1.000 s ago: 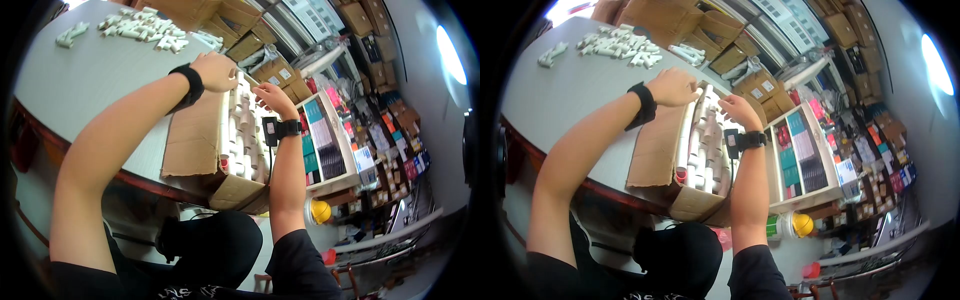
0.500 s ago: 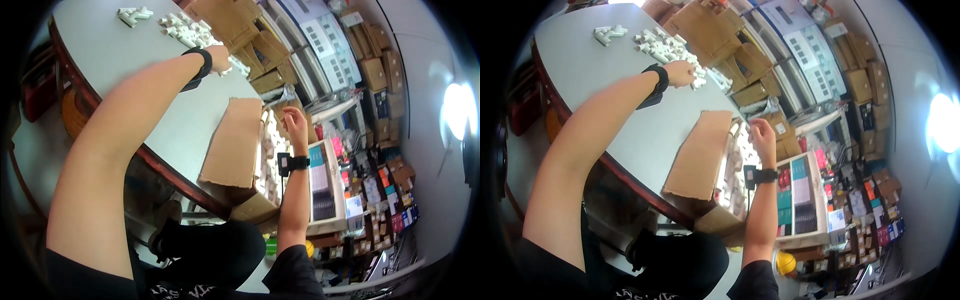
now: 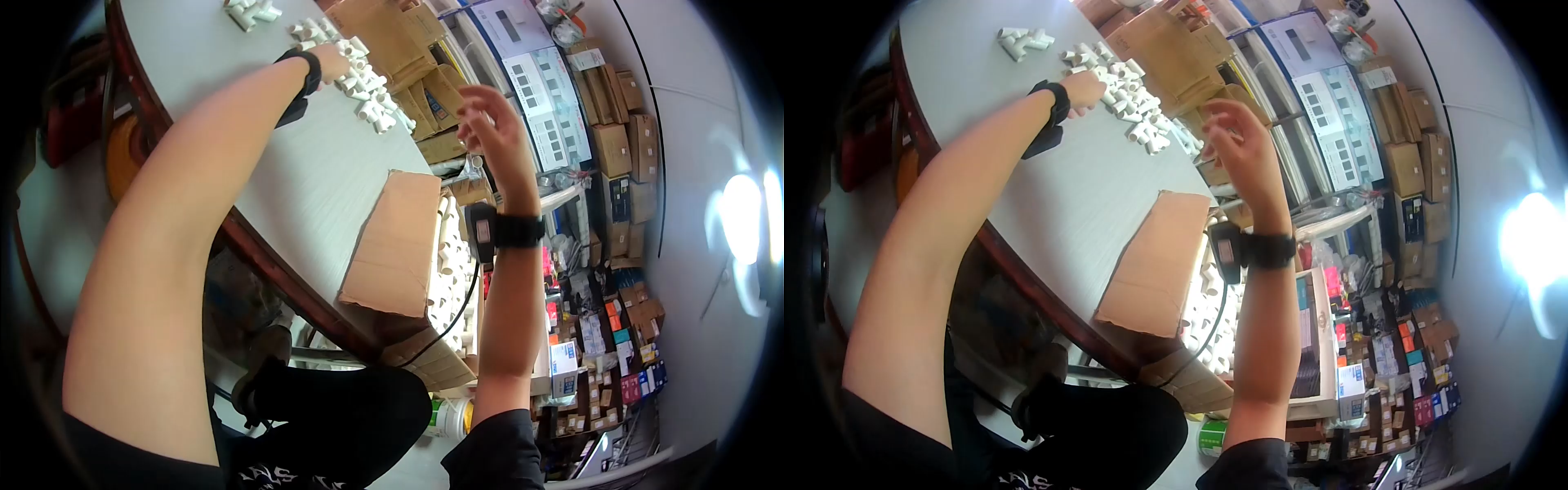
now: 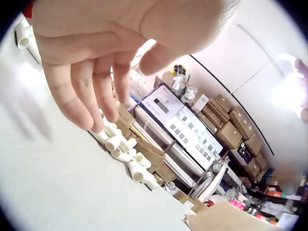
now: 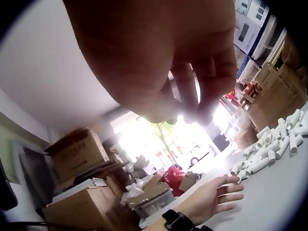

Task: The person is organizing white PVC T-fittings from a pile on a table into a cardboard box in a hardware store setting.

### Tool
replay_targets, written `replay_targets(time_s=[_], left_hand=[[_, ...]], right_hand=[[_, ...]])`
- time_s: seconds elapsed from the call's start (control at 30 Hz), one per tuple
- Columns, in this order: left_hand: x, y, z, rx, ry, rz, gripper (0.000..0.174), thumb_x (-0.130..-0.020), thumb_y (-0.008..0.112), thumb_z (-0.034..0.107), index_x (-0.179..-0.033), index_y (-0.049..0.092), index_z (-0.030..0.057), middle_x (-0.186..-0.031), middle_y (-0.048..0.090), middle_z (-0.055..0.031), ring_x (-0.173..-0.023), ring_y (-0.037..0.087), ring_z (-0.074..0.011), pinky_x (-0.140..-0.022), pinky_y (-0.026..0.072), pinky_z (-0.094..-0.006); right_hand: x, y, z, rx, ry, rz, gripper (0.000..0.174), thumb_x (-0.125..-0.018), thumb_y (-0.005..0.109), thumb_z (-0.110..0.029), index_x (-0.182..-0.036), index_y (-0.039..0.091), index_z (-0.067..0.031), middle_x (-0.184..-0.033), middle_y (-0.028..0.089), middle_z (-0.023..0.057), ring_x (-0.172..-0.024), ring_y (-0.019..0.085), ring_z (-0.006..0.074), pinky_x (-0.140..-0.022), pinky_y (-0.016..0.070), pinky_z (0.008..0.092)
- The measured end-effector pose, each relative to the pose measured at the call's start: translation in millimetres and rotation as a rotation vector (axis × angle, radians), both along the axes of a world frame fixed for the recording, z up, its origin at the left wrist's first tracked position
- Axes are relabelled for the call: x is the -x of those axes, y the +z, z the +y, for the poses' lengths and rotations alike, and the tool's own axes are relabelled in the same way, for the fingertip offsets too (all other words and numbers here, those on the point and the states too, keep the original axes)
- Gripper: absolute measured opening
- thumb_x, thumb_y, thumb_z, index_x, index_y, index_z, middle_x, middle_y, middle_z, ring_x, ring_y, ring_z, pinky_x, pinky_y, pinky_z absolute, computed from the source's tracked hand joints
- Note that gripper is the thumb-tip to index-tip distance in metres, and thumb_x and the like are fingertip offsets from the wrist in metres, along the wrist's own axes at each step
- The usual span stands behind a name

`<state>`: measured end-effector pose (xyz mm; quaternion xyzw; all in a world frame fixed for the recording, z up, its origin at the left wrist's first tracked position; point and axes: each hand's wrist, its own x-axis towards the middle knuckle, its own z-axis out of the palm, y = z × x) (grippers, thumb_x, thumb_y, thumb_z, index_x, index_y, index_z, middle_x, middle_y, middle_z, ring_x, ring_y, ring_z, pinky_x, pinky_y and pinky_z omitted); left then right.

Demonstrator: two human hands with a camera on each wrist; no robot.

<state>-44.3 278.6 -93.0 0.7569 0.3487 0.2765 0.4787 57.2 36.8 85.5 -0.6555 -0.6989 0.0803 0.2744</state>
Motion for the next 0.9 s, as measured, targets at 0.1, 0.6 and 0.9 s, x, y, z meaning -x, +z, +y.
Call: replay_targets(time_s=[0.1, 0.6, 0.9], left_hand=[[-6.9, -2.2, 1.0, 0.193, 0.068, -0.143, 0.041, -0.082, 0.04, 0.03, -0.101, 0.056, -0.0018, -0.086, 0.061, -0.0154, -0.069, 0.061, -0.0287, -0.053, 0.0494, -0.0408], [-53.4, -29.0, 12.5, 0.679, 0.213, -0.575, 0.061, -0.083, 0.04, 0.051, -0.12, 0.047, 0.0031, -0.101, 0.053, -0.0169, -0.08, 0.056, -0.0266, -0.064, 0.0511, -0.0393], [-92.3, -63.6, 28.3, 0.905, 0.252, -0.793, 0.053, -0.083, 0.042, 0.043, -0.113, 0.048, -0.0001, -0.105, 0.054, -0.0171, -0.087, 0.054, -0.0273, -0.074, 0.0467, -0.039]], right_hand=[[-2.5, -7.7, 46.3, 0.086, -0.01, -0.068, 0.026, -0.087, 0.05, -0.012, -0.11, 0.059, -0.0033, -0.088, 0.064, 0.0069, -0.07, 0.062, 0.0109, -0.06, 0.0467, 0.0222], [-109.8, -135.6, 224.1, 0.29, -0.141, -0.096, 0.052, -0.082, 0.056, -0.022, -0.128, 0.048, 0.0007, -0.119, 0.057, 0.0196, -0.109, 0.057, 0.0264, -0.088, 0.0472, 0.0334], [-123.6, -179.6, 237.5, 0.284, -0.1, -0.211, 0.069, -0.077, 0.051, -0.028, -0.136, 0.035, 0.0039, -0.125, 0.051, 0.0288, -0.121, 0.047, 0.0348, -0.101, 0.0356, 0.035]])
